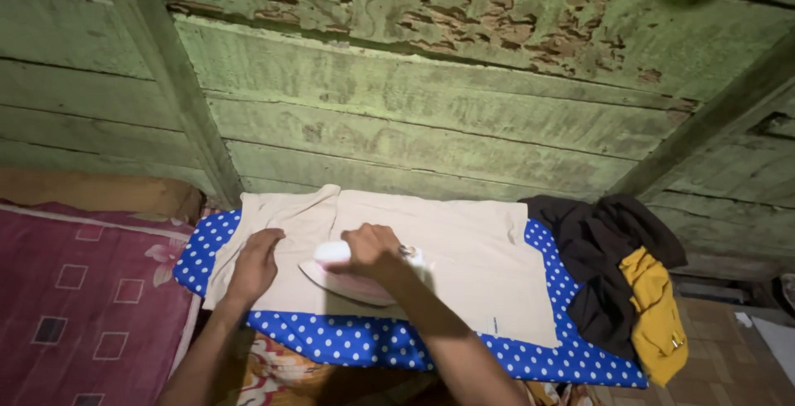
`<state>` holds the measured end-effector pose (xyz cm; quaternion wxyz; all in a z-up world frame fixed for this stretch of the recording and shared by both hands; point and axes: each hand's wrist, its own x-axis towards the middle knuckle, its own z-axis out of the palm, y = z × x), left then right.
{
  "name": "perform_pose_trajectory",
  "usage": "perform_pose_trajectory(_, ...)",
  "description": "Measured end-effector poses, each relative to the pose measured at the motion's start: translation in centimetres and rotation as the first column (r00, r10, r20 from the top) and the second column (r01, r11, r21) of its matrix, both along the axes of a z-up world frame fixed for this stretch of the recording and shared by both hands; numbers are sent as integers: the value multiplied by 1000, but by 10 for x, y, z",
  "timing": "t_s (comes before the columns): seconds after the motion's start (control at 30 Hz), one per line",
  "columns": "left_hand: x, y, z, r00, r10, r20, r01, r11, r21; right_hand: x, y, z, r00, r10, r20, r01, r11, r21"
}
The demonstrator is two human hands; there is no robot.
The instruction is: Ironing and folding a white t-shirt on a portable ironing board.
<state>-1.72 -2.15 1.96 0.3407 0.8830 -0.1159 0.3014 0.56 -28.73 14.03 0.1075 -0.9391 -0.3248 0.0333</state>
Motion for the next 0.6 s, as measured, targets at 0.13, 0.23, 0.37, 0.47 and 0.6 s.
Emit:
perform_pose_trajectory(0.13, -2, 7, 0, 999, -33, -4, 32, 994, -102, -5, 25, 5, 1000, 9, -11, -8, 998, 63)
perform_pose_trajectory(0.23, -4, 5, 11, 996, -11, -85, -9, 973, -229, -3, 44, 1, 993, 84, -83, -84, 996, 2)
perform_pose_trajectory(0.37, -7, 2, 13, 980, -24, -198, -42, 945, -324, -4, 53, -12, 999, 43, -1, -43, 999, 14)
perform_pose_trajectory(0.47, -2, 6, 6, 982, -10, -187, -44, 957, -286, -2, 43, -16, 999, 27, 21, -28, 999, 31)
perform_pose_trajectory(0.6, -2, 5, 2, 998, -55, 7, 56, 996, -68, 2, -5, -14, 993, -68, -97, 63, 997, -52)
